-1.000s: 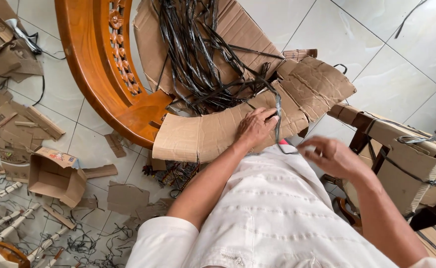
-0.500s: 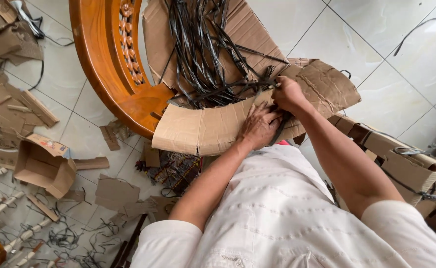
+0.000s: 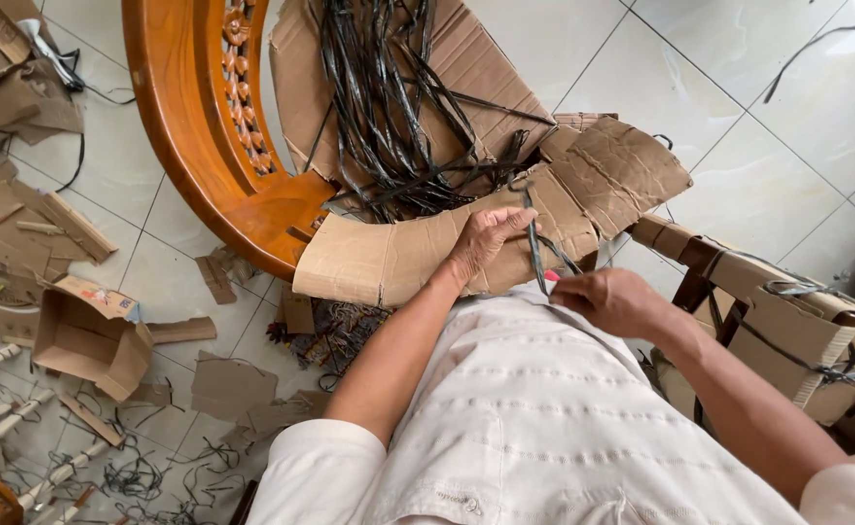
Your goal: Wrapping a wooden chair frame with protective cardboard and securing it with black plastic ties.
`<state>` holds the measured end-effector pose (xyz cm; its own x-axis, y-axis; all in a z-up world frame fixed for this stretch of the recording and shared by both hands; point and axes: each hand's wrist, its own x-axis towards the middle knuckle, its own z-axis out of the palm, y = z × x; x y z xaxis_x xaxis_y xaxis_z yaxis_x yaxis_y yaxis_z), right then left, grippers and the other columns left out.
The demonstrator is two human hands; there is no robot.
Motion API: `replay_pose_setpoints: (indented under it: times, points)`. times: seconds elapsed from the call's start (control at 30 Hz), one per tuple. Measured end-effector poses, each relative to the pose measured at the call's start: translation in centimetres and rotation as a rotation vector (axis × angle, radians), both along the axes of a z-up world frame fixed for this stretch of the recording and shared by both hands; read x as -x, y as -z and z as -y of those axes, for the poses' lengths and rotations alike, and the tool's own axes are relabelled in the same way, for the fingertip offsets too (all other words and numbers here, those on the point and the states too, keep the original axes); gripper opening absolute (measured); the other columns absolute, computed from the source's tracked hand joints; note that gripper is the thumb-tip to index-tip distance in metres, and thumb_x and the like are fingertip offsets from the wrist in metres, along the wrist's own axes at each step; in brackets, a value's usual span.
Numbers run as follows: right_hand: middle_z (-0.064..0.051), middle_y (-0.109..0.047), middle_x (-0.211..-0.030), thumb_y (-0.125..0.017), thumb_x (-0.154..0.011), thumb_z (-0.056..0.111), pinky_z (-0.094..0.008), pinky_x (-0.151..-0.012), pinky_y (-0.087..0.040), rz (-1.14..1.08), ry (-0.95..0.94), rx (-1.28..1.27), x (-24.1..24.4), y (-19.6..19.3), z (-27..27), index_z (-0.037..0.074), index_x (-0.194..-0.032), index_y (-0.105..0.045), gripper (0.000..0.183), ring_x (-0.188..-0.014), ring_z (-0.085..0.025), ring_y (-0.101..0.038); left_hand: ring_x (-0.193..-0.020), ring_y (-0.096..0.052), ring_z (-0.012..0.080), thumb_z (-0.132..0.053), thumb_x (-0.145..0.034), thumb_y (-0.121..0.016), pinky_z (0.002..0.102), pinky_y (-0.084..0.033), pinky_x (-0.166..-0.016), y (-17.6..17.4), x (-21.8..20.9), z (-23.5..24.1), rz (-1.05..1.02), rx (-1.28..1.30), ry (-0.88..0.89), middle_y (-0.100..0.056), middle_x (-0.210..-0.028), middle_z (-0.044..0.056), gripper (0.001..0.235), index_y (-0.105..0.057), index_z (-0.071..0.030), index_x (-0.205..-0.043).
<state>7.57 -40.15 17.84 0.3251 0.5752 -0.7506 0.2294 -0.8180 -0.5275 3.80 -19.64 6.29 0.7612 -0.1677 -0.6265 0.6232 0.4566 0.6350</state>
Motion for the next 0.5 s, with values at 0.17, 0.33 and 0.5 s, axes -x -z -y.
replay_pose_setpoints:
  times: [0.17,0.33,0.5]
  points:
    - [-0.013,-0.082,-0.095,-0.056,-0.101,0.036,-0.047,-0.081,-0.064,-0.062,0.035,0.136,2.6,0.1,4.0,0.022,-0.12,-0.075,0.03,-0.085,-0.036,-0.078,-0.109,-0.065,0.0127,-0.033,-0.094,-0.079,0.033,-0.047,-0.108,1.2,0.1,0.5,0.017,0.014,0.034,-0.078,-0.105,0.009,0.033,-0.077,-0.008,-0.115]
    - [-0.015,-0.082,-0.096,-0.058,-0.099,0.037,-0.051,-0.083,-0.063,-0.048,0.127,0.221,4.1,1.1,7.4,0.024,-0.124,-0.074,0.033,-0.09,-0.041,-0.077,-0.111,-0.065,0.0153,-0.039,-0.09,-0.083,0.034,-0.048,-0.107,-1.5,-0.4,0.5,0.098,-0.14,0.146,-0.075,-0.112,0.008,0.043,-0.076,-0.014,-0.124]
    - [-0.01,-0.081,-0.107,-0.053,-0.098,0.037,-0.048,-0.088,-0.063,-0.042,-0.012,0.387,3.4,-0.1,7.6,0.029,-0.121,-0.073,0.031,-0.101,-0.036,-0.076,-0.12,-0.067,0.0221,-0.059,-0.085,-0.077,0.04,-0.045,-0.111,-2.0,-0.9,1.6,0.214,-0.608,0.511,-0.069,-0.124,0.001,0.056,-0.068,-0.034,-0.135]
